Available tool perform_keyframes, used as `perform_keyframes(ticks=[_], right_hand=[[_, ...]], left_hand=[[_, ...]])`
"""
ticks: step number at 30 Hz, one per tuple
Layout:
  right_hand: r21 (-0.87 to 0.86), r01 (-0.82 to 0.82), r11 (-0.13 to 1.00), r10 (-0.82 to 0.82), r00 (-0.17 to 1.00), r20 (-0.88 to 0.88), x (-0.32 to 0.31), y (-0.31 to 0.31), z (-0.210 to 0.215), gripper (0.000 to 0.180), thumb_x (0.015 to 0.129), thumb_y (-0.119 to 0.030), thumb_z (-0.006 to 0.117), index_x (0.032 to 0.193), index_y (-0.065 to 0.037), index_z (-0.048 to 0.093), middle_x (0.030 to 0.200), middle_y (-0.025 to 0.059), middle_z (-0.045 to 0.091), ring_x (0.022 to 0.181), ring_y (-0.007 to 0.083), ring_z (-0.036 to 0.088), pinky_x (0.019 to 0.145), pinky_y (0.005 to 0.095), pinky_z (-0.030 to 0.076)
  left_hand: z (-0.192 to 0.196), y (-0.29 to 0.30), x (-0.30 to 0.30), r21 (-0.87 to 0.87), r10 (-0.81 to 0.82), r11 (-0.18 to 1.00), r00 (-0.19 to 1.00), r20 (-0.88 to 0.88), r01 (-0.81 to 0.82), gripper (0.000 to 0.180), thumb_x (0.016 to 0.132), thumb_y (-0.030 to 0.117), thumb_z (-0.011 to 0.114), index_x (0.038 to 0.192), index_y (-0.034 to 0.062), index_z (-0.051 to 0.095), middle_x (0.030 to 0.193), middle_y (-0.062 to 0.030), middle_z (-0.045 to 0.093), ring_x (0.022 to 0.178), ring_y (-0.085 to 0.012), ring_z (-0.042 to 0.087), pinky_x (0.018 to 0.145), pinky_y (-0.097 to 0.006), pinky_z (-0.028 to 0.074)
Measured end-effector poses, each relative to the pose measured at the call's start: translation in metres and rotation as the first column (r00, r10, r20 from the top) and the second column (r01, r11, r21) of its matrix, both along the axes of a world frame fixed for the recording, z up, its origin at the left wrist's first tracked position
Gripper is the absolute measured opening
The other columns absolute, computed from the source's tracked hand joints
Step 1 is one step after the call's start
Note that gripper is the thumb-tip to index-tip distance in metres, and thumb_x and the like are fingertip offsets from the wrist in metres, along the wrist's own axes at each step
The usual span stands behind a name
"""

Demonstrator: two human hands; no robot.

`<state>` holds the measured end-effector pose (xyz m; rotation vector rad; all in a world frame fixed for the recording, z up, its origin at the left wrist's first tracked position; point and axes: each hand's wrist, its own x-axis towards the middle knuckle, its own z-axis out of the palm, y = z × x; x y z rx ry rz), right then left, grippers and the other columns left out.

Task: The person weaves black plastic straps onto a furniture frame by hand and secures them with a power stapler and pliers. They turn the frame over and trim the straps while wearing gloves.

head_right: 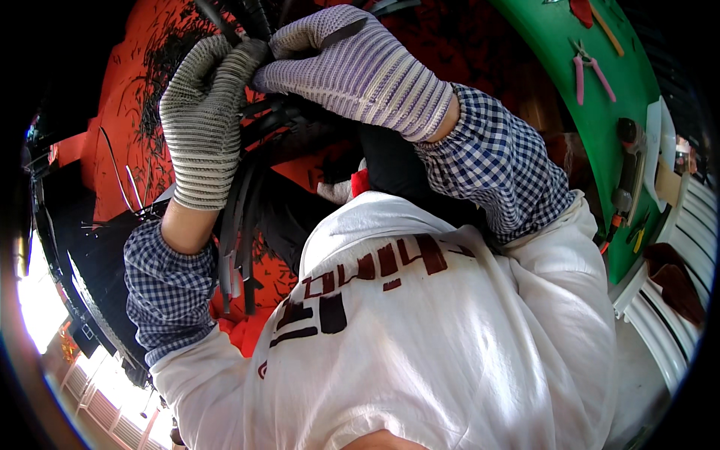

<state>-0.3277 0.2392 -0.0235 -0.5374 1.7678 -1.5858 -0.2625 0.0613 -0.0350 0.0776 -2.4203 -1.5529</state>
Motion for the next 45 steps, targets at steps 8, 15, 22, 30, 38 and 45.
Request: perform_keyframes(ticks=[8, 15, 22, 30, 38, 45], right_hand=[[-0.227, 0.116, 0.967, -0.138, 0.987, -0.085, 0.013, -0.011, -0.008, 0.013, 0.092, -0.009, 0.069, 0.091, 0.004, 0.068, 0.072, 0.0027, 0.062, 0.065, 0.009, 0.055, 0.06, 0.0263, 0.046], [-0.199, 0.182, 0.963, -0.214, 0.965, -0.154, 0.017, -0.013, -0.018, 0.012, 0.092, -0.006, 0.07, 0.099, 0.004, 0.07, 0.076, 0.0032, 0.066, 0.066, 0.0084, 0.058, 0.059, 0.0243, 0.048], [-0.177, 0.125, 0.976, -0.14, 0.987, -0.077, 0.012, -0.003, -0.009, 0.014, 0.09, -0.007, 0.071, 0.099, 0.004, 0.07, 0.077, 0.0059, 0.068, 0.066, 0.01, 0.061, 0.058, 0.025, 0.05], [-0.372, 0.146, 0.917, -0.293, 0.878, -0.378, 0.014, 0.007, -0.036, 0.016, 0.089, -0.013, 0.074, 0.09, 0.003, 0.07, 0.075, 0.0112, 0.069, 0.065, 0.0155, 0.066, 0.058, 0.0277, 0.052], [-0.008, 0.101, 0.995, -0.102, 0.991, -0.088, -0.001, 0.012, 0.004, 0.016, 0.096, -0.007, 0.064, 0.083, 0.001, 0.059, 0.066, 0.0013, 0.061, 0.057, 0.0058, 0.061, 0.052, 0.0226, 0.05], [0.007, 0.046, 0.999, -0.038, 0.889, -0.456, -0.009, 0.005, 0.003, 0.008, 0.094, -0.006, 0.065, 0.092, 0.001, 0.062, 0.07, 0.0034, 0.06, 0.063, 0.0093, 0.059, 0.058, 0.0267, 0.047]], left_hand=[[0.01, -0.011, 0.007, -0.035, -0.124, 0.992, 0.991, -0.047, 0.122, 0.014, 0.095, 0.01, 0.066, 0.108, 0.0027, 0.07, 0.094, -0.0045, 0.072, 0.083, -0.0082, 0.066, 0.076, -0.021, 0.053], [0.009, -0.022, 0.013, 0.035, -0.242, 0.97, 0.967, 0.084, 0.239, 0.023, 0.088, 0.006, 0.074, 0.109, 0.0021, 0.066, 0.09, -0.0037, 0.071, 0.079, -0.0072, 0.066, 0.074, -0.02, 0.056], [0.016, -0.019, 0.01, -0.09, -0.253, 0.96, 0.957, 0.142, 0.267, 0.028, 0.083, 0.008, 0.08, 0.105, 0.0022, 0.065, 0.084, -0.0019, 0.068, 0.076, -0.006, 0.064, 0.07, -0.02, 0.055], [0.023, -0.008, -0.002, -0.071, -0.344, 0.901, 0.803, 0.486, 0.429, 0.02, 0.089, 0.019, 0.075, 0.1, 0.0029, 0.069, 0.085, -0.0032, 0.069, 0.08, -0.0082, 0.066, 0.074, -0.022, 0.055], [0.009, -0.013, -0.002, -0.012, -0.323, 0.936, 0.873, 0.365, 0.351, 0.026, 0.082, 0.025, 0.083, 0.093, 0.004, 0.072, 0.08, -0.0043, 0.069, 0.072, -0.0112, 0.065, 0.069, -0.027, 0.056], [0.015, -0.011, 0.003, 0.035, -0.244, 0.968, 0.91, 0.335, 0.247, 0.022, 0.078, 0.016, 0.085, 0.09, 0.0044, 0.071, 0.079, -0.0031, 0.07, 0.07, -0.0085, 0.065, 0.066, -0.023, 0.056]])
